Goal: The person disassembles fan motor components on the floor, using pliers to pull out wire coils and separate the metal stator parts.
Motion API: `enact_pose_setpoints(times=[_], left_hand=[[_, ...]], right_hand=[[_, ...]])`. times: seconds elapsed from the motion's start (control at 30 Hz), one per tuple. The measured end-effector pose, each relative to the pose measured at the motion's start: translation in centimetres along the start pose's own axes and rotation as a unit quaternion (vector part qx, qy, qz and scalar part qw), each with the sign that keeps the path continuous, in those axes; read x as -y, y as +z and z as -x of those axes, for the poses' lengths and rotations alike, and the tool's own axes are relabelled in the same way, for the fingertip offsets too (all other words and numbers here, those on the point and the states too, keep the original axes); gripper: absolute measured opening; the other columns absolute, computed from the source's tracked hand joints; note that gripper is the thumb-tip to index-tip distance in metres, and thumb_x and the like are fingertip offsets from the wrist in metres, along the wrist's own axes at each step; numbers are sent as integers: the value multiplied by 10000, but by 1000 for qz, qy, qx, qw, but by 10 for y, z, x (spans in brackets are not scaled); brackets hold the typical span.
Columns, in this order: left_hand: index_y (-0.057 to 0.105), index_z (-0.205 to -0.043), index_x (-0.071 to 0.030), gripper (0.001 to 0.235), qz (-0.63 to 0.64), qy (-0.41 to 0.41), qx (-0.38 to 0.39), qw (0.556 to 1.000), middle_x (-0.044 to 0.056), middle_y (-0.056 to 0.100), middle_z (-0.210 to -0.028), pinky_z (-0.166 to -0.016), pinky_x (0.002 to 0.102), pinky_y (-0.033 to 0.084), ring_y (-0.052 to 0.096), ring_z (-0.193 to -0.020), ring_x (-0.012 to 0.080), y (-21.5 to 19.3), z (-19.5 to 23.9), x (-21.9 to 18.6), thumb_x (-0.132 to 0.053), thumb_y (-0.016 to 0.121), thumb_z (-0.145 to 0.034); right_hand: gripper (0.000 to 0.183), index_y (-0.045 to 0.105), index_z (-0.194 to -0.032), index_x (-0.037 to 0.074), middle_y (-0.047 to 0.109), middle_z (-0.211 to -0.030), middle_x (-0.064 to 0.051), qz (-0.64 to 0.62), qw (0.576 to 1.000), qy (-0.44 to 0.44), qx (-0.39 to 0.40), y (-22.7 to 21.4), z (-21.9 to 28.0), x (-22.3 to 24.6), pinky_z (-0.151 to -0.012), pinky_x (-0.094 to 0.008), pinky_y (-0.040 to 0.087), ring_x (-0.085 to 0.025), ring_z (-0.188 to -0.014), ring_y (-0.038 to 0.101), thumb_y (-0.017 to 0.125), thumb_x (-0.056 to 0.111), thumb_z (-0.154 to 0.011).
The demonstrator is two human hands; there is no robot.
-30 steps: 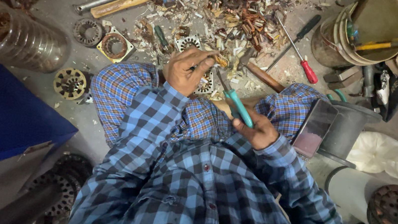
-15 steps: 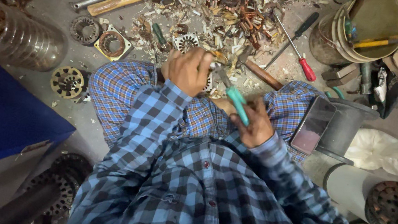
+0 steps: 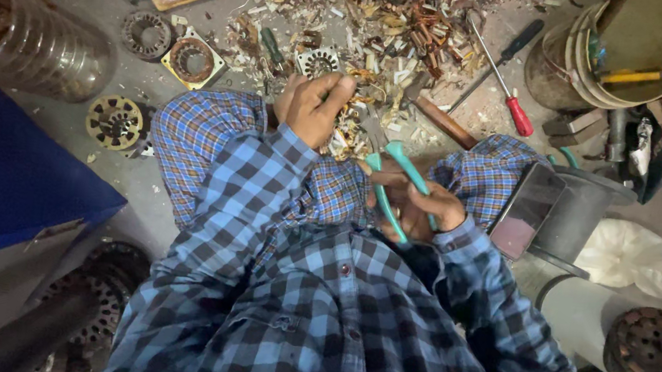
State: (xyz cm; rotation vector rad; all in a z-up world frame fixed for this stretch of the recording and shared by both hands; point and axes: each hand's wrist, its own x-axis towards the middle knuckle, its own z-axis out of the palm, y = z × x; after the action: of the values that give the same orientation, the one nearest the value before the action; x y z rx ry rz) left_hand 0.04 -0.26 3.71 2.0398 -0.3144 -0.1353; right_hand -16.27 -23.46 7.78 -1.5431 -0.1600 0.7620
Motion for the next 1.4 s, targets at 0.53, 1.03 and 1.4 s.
enact_pose_setpoints(times=[0.53, 1.03, 1.4], left_hand=[[765, -1142, -79, 428, 78, 21, -22, 996, 99, 773, -911, -753, 308, 517, 687, -790, 188, 7, 2, -16, -446, 574, -1034], [737, -1127, -26, 382, 196, 14, 88, 977, 94, 774, -979, -855, 301, 527, 690, -919, 156, 36, -1, 20, -368, 580, -1059], [736, -1047, -1, 353, 200, 51, 189, 960, 92, 713, -946, -828, 331, 515, 662, -913, 173, 47, -5, 42, -341, 645, -1053]], right_hand=[[578, 703, -1273, 91, 632, -1151, -212, 532, 782, 47, -321, -15, -38, 6, -814, -484, 537, -380, -974, 658, 821, 419, -812], [209, 773, -1038, 48, 753, -961, -117, 520, 732, -262, -353, -13, -66, 71, -730, -415, 502, -306, -823, 699, 804, 72, -833], [197, 701, -1034, 31, 716, -976, -150, 443, 772, -336, -308, -41, -61, 49, -815, -403, 578, -320, -897, 705, 757, 26, -846]])
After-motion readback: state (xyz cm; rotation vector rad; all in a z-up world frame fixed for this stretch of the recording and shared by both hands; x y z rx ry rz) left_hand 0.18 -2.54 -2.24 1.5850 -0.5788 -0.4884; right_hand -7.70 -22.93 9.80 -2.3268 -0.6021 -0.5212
